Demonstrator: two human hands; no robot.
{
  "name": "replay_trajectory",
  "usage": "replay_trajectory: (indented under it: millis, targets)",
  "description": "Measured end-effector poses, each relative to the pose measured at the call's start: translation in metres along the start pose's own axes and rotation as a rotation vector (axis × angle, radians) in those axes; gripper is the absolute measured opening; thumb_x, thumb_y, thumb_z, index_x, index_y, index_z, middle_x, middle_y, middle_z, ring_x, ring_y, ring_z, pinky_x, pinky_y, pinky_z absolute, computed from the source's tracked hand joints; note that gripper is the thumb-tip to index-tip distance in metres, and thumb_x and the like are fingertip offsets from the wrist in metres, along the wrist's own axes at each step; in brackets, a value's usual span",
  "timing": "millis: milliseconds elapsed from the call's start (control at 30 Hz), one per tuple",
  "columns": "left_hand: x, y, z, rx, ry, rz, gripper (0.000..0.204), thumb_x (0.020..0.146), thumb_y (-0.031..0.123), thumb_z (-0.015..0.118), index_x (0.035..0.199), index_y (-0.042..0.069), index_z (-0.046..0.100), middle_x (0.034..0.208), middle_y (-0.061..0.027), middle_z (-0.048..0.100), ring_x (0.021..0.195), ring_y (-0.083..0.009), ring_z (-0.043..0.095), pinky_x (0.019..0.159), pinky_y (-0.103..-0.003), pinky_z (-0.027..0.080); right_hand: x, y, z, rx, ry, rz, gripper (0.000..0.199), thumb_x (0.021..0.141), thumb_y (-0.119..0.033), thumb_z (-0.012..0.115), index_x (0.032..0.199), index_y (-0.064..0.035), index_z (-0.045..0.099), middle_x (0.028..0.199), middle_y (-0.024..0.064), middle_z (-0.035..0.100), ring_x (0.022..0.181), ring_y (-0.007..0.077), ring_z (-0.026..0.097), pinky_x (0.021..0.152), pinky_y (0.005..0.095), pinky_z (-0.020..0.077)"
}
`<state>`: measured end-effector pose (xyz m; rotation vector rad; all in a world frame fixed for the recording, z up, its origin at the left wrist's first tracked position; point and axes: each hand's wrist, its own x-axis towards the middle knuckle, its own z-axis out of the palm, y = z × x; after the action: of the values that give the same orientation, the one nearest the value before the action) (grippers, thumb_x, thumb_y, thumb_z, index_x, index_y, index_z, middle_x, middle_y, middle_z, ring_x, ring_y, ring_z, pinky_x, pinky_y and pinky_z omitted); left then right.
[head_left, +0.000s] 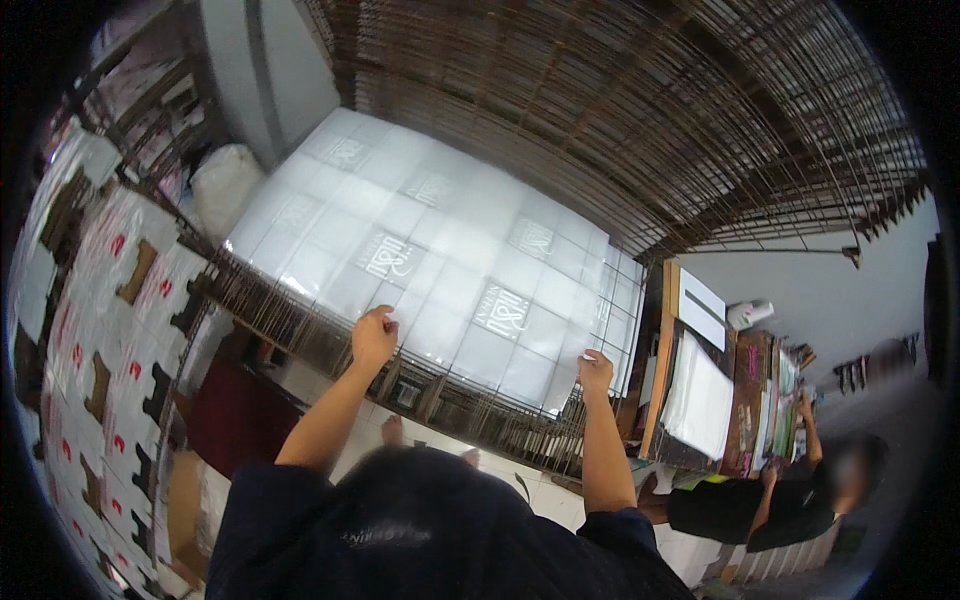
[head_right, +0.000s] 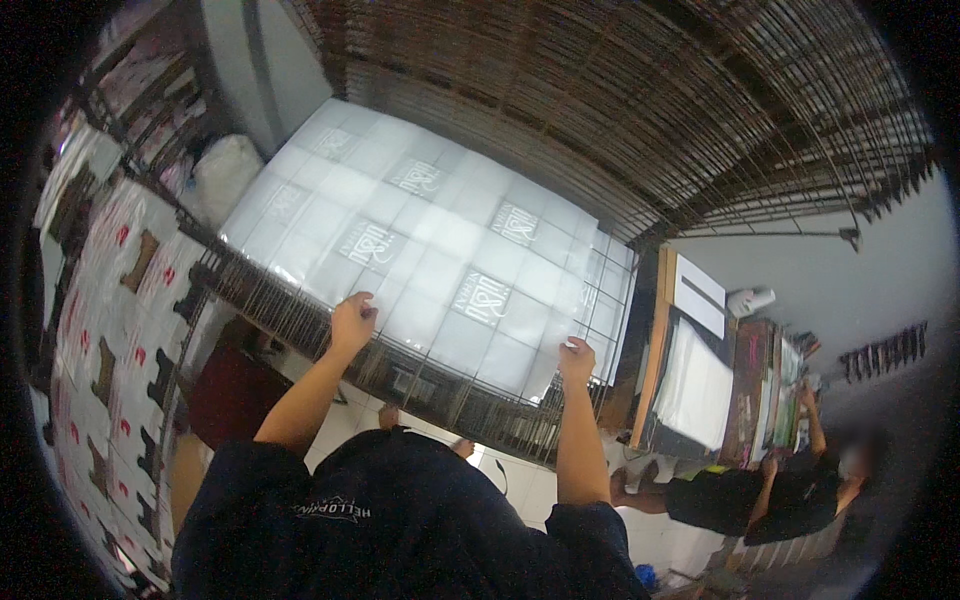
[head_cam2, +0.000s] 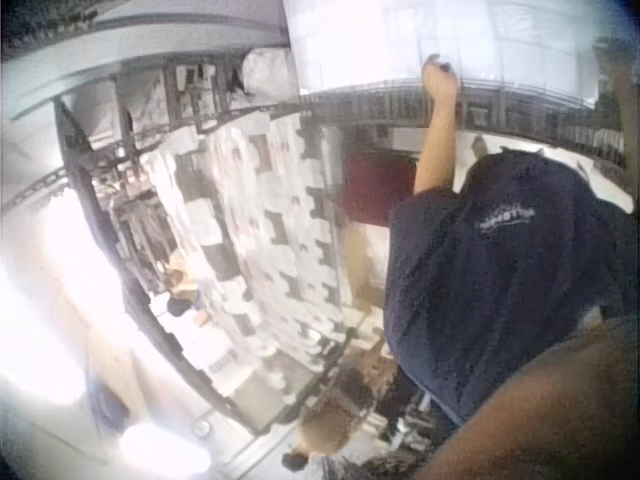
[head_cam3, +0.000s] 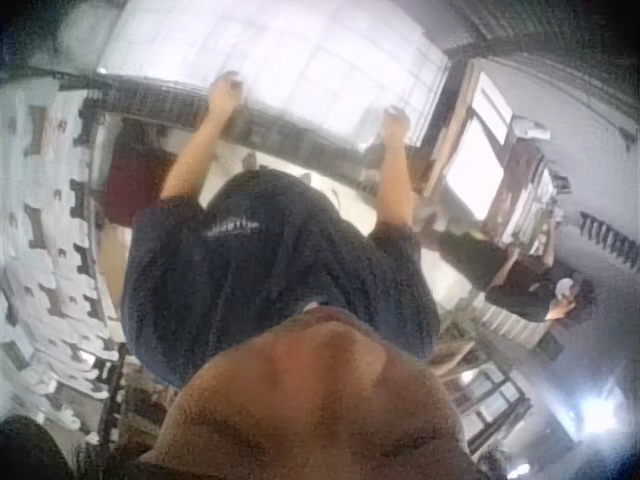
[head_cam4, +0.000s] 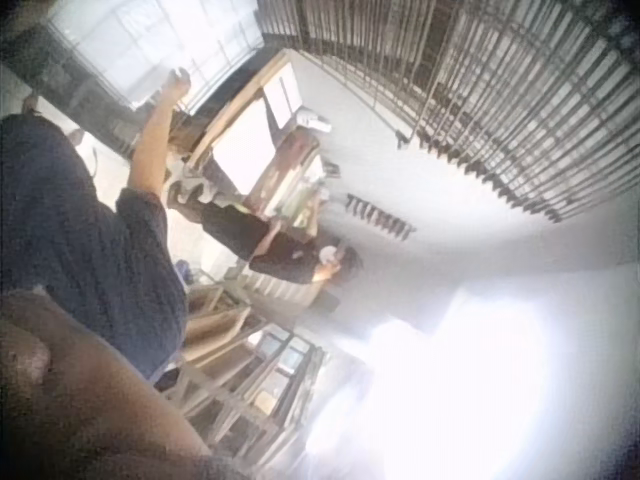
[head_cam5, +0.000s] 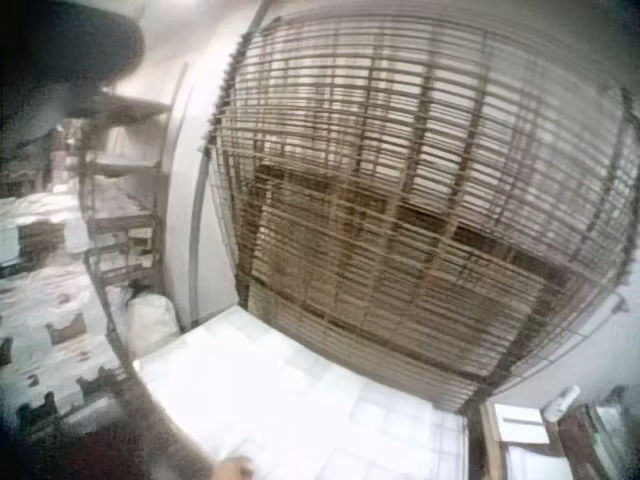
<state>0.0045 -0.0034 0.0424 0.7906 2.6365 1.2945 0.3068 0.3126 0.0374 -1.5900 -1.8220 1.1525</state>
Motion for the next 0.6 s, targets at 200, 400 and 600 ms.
replay_trajectory:
  millis: [200,400,600]
  targets:
    - [0.0,-0.004,0.003,0.04,0.005,0.047,0.027,0.069,0.008,0.068,0.095,0.001,0.061,0.072,-0.0138,0.062,0.065,-0.0274,0.062,0.062,-0.037,0.048,0.01,0.025,0.005,-0.05,0.05,-0.101,0.027,0.073,-0.007,0.066,0.1,-0.0018,0.062,0.071,0.0069,0.059,0.057,0.0138,0.056,0.045,0.0257,0.0461]
    - [0.001,-0.006,0.003,0.051,0.001,0.094,0.026,0.069,0.007,0.067,0.095,0.002,0.062,0.07,-0.0125,0.062,0.063,-0.0263,0.062,0.06,-0.037,0.048,0.01,0.031,0.009,-0.126,0.15,-0.193,0.025,0.069,-0.008,0.069,0.093,-0.002,0.064,0.069,0.0082,0.063,0.058,0.0151,0.058,0.054,0.0288,0.047]
    - [0.0,-0.007,0.004,0.045,-0.002,0.095,0.024,0.07,0.007,0.065,0.094,0.002,0.062,0.071,-0.0117,0.063,0.061,-0.0252,0.061,0.059,-0.035,0.048,-0.001,0.019,0.009,-0.126,0.166,-0.181,0.025,0.068,-0.011,0.068,0.092,-0.0034,0.065,0.071,0.0118,0.065,0.063,0.0216,0.062,0.061,0.032,0.0488]
